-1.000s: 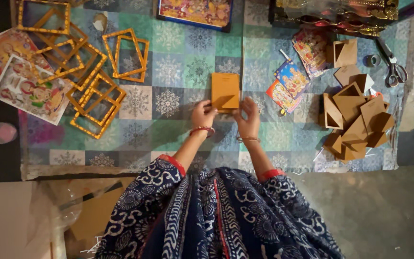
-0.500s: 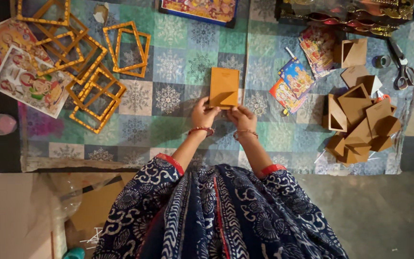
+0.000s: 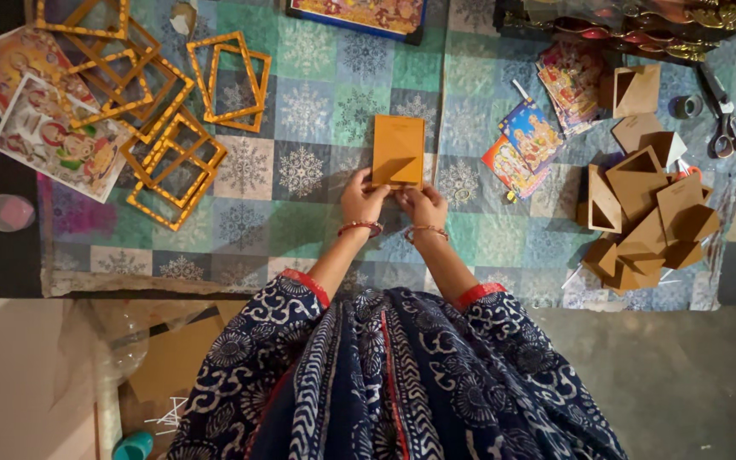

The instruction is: The person picks up a small wooden picture frame, places a printed image into it, and presses a cardboard backing board into the frame to secure the print. They then set the finished frame aside and reach for another print to continue.

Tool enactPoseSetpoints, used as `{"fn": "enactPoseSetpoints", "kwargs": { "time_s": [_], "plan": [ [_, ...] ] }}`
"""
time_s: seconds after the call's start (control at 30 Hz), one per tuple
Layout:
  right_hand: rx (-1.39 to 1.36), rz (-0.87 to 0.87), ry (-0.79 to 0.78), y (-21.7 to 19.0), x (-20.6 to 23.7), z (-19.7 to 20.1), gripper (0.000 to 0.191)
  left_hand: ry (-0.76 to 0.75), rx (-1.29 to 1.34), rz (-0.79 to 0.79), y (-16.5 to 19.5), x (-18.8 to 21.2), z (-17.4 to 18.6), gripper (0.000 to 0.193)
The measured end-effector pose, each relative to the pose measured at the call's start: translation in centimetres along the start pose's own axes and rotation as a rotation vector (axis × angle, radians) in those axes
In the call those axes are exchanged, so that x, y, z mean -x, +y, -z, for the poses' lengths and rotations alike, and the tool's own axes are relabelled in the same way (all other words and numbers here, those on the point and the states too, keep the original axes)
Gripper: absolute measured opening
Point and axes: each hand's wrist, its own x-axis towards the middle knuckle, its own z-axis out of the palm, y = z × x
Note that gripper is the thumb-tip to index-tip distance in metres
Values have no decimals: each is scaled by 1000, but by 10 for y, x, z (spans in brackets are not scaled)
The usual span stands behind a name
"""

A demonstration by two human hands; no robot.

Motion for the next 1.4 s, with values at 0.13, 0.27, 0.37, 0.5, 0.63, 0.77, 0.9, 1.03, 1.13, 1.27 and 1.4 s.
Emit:
{"fn": "enactPoseSetpoints", "kwargs": {
  "time_s": [0.13, 0.27, 0.37, 0.5, 0.63, 0.77, 0.9, 1.03, 1.13, 1.27, 1.4],
  "plan": [
    [27, -9, -38, -1, 0, 7, 17, -36, 16, -9, -3, -3, 3, 49],
    [-34, -94, -70, -11, 1, 19, 26, -147, 123, 45, -6, -8, 11, 51],
    [66, -31, -152, -12, -1, 27, 30, -217, 27, 7, -5, -15, 20, 48],
    [250, 55, -286, -6, -3, 37, 35, -197, 43, -189, 17, -42, 29, 34],
    [350, 23, -431, -11, -13, 38, 35, -115, -110, -173, 40, -58, 38, 33],
    [184, 29, -358, -34, -32, 25, 36, -173, -169, -211, 45, -55, 38, 34],
    [422, 199, -261, -49, -42, 8, 36, -233, -144, -236, 41, -42, 30, 33],
    [599, 414, -203, -52, -39, -2, 34, -180, -164, -297, 49, -40, 28, 29],
    [782, 634, -157, -52, -22, -11, 31, -139, -128, -331, 56, -44, 27, 26],
    [865, 808, -19, -52, 11, -34, 21, 10, -15, -494, 60, -42, 19, 30],
    [960, 1289, -259, -62, 35, -61, 19, -83, -56, -210, 70, -37, 19, 32]
  ]
}}
